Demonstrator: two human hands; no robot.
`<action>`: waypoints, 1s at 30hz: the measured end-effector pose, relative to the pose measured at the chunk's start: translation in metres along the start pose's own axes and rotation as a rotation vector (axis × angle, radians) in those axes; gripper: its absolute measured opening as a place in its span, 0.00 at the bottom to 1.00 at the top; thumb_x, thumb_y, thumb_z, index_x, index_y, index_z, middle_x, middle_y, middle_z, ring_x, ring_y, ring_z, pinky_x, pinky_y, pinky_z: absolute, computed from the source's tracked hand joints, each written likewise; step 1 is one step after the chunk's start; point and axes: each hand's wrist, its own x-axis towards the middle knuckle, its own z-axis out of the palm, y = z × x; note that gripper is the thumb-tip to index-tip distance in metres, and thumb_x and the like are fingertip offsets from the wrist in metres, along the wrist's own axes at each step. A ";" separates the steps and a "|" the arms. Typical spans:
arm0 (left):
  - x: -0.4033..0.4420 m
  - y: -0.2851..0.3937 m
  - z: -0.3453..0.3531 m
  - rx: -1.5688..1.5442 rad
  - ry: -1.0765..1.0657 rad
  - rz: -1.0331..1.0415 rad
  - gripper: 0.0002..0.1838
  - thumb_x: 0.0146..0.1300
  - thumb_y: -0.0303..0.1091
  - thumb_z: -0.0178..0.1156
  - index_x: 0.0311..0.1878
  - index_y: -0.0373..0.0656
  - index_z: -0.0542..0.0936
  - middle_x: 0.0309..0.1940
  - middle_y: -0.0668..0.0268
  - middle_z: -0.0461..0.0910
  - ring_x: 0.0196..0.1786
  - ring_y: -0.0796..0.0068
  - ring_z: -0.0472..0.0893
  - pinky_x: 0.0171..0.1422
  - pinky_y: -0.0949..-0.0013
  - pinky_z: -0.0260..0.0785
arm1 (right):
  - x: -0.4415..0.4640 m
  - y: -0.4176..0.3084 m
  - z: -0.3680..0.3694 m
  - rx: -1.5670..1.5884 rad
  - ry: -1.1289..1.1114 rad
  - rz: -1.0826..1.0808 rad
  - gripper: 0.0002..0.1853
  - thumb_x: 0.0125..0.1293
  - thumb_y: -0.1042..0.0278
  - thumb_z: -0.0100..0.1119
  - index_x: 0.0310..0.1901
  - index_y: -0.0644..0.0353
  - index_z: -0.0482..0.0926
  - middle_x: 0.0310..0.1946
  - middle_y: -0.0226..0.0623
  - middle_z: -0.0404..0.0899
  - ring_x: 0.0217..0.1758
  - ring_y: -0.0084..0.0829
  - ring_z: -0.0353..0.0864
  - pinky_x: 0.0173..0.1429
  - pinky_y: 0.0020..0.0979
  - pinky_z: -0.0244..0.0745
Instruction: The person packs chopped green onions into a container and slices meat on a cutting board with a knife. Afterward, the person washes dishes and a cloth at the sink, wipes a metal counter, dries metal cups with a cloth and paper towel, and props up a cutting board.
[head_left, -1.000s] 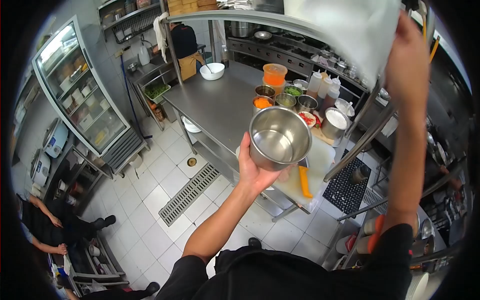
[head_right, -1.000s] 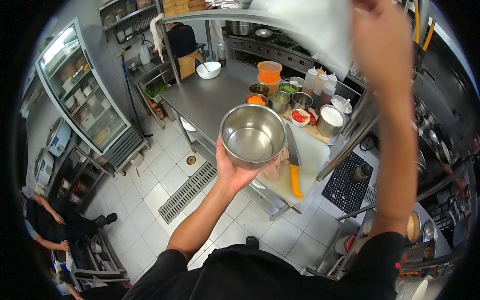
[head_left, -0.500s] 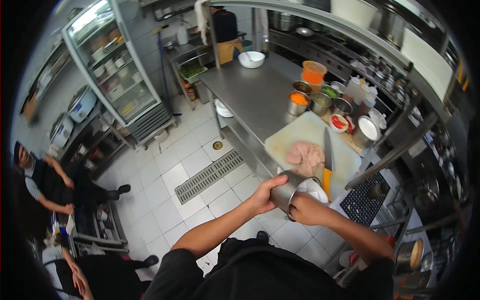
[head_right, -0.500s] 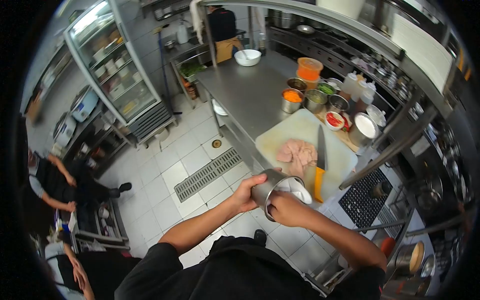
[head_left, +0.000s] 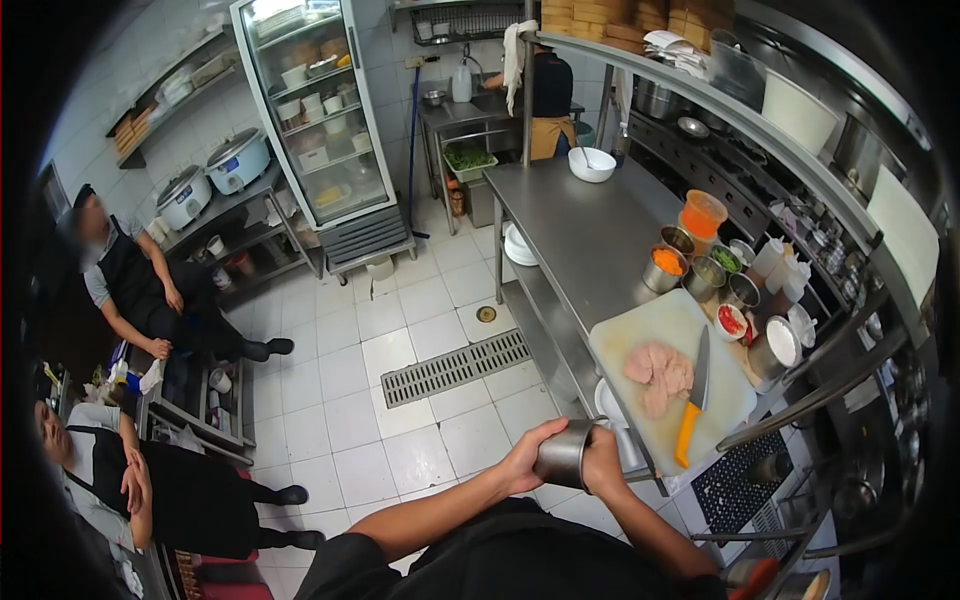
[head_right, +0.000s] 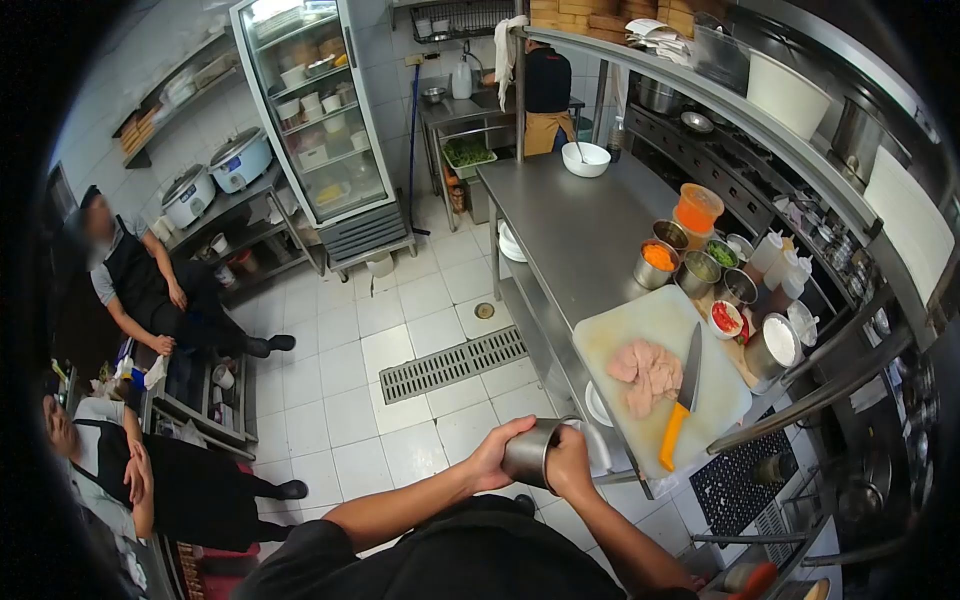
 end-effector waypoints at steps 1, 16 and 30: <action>0.002 0.000 -0.007 -0.002 -0.001 0.001 0.26 0.65 0.56 0.59 0.56 0.46 0.76 0.50 0.63 0.81 0.52 0.66 0.79 0.60 0.55 0.70 | -0.002 -0.001 0.008 0.206 -0.033 0.111 0.12 0.59 0.76 0.57 0.43 0.70 0.83 0.31 0.37 0.84 0.39 0.28 0.84 0.44 0.32 0.78; 0.000 0.021 -0.017 0.044 -0.002 -0.328 0.30 0.62 0.59 0.61 0.60 0.47 0.75 0.55 0.59 0.79 0.57 0.58 0.77 0.67 0.44 0.63 | 0.001 0.001 -0.045 -0.887 -0.472 -0.862 0.06 0.49 0.73 0.60 0.30 0.62 0.82 0.28 0.44 0.81 0.33 0.46 0.82 0.42 0.43 0.79; 0.040 0.018 -0.011 0.929 -0.257 0.507 0.38 0.58 0.36 0.70 0.71 0.41 0.67 0.66 0.64 0.71 0.69 0.70 0.67 0.72 0.67 0.58 | -0.015 0.040 -0.011 1.145 -0.129 0.565 0.34 0.57 0.59 0.64 0.65 0.59 0.68 0.61 0.36 0.74 0.63 0.33 0.74 0.65 0.38 0.70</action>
